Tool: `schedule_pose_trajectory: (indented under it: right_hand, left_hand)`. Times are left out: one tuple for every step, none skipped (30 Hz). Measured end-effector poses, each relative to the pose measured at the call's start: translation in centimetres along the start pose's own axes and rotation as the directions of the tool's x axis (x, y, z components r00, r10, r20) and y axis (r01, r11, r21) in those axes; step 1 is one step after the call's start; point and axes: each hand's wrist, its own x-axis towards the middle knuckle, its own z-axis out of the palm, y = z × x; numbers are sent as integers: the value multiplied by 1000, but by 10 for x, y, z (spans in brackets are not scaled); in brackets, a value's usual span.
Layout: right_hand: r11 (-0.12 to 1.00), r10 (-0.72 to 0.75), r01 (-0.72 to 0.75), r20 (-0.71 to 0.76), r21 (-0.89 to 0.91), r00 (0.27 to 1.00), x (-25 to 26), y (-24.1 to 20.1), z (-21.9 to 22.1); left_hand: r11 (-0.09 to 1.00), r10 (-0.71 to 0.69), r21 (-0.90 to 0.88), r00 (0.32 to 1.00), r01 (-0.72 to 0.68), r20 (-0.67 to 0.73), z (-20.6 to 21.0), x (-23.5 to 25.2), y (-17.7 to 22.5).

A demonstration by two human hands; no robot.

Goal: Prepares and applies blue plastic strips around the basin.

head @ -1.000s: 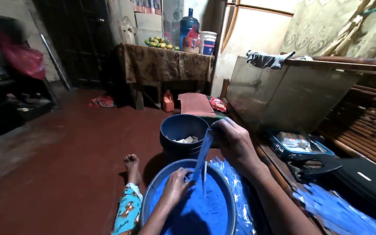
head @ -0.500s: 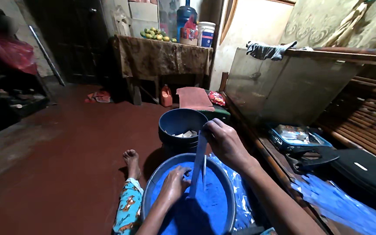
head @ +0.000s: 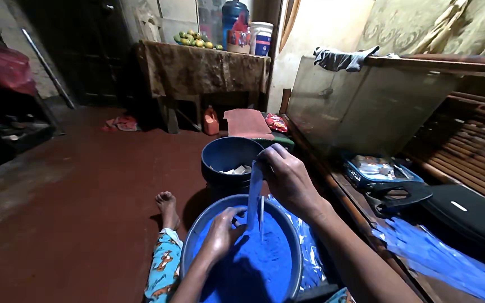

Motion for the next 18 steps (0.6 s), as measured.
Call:
schedule_pose_trajectory:
  right_hand:
    - [1000,-2,2,1,4,1000,0,-1,1]
    - [1000,-4,4,2,5,1000,0,-2,2]
    - [1000,-5,5,4,7,1000,0,-3,3]
    - [1000,-4,4,6,8,1000,1,-3,3]
    - [1000,-3,3,10,6,1000,1,-4,3]
    - [1000,-2,2,13,-1,1000,1,-3,3]
    - [1000,0,0,16,-9,1000,1,-3,3]
    - [1000,2,-2,19,-16,1000,0,-2,3]
    - [1000,3,-2,22,-19,1000,-1,-2,3]
    - [1000,2,-1,23,-22,1000,-2,-1,3]
    - [1000,1,0,25,-24,1000,-4,0,4]
    - [1000,1,0,29,-24,1000,-6,-1,6]
    - [1000,2,-1,33,-23,999,-7,-1,7]
    - [1000,3,-3,38,-22,999,-9,-2,8]
    - [1000,3,-3,44,-20,999,-10,-3,8]
    - [1000,3,-2,48,-18,999,-11,-3,9]
    - [1000,5,-4,53,-14,999,-11,-3,8]
    - [1000,9,-9,60,-8,998,-12,-2,8]
  left_hand:
    - [1000,19,-13,1000,-20,-23,0,0,2]
    - [999,45,-15,997,-46,-58,1,0,4]
    - [998,66,-12,993,-67,-96,2,1,6]
    - [997,72,-6,989,-73,-131,4,1,8]
    - [998,69,3,985,-69,-160,4,1,10]
    - [998,60,12,981,-59,-186,5,0,12]
    - [998,59,22,974,-56,-219,5,-2,13]
    - [997,76,36,964,-70,-255,6,-4,13]
    - [994,109,51,949,-98,-296,9,-7,13]
    - [989,150,64,929,-136,-337,11,-10,12]
    - [978,207,79,901,-191,-381,15,-13,11]
    - [967,255,89,876,-240,-410,17,-14,11]
    - [956,292,100,861,-276,-417,19,-15,11]
    - [952,304,102,866,-288,-398,18,-17,12]
    - [954,301,102,882,-283,-362,17,-19,14]
    - [957,291,105,896,-272,-336,15,-20,16]
    - [957,291,108,894,-270,-341,14,-20,17]
    - [954,300,103,877,-282,-376,12,-18,19]
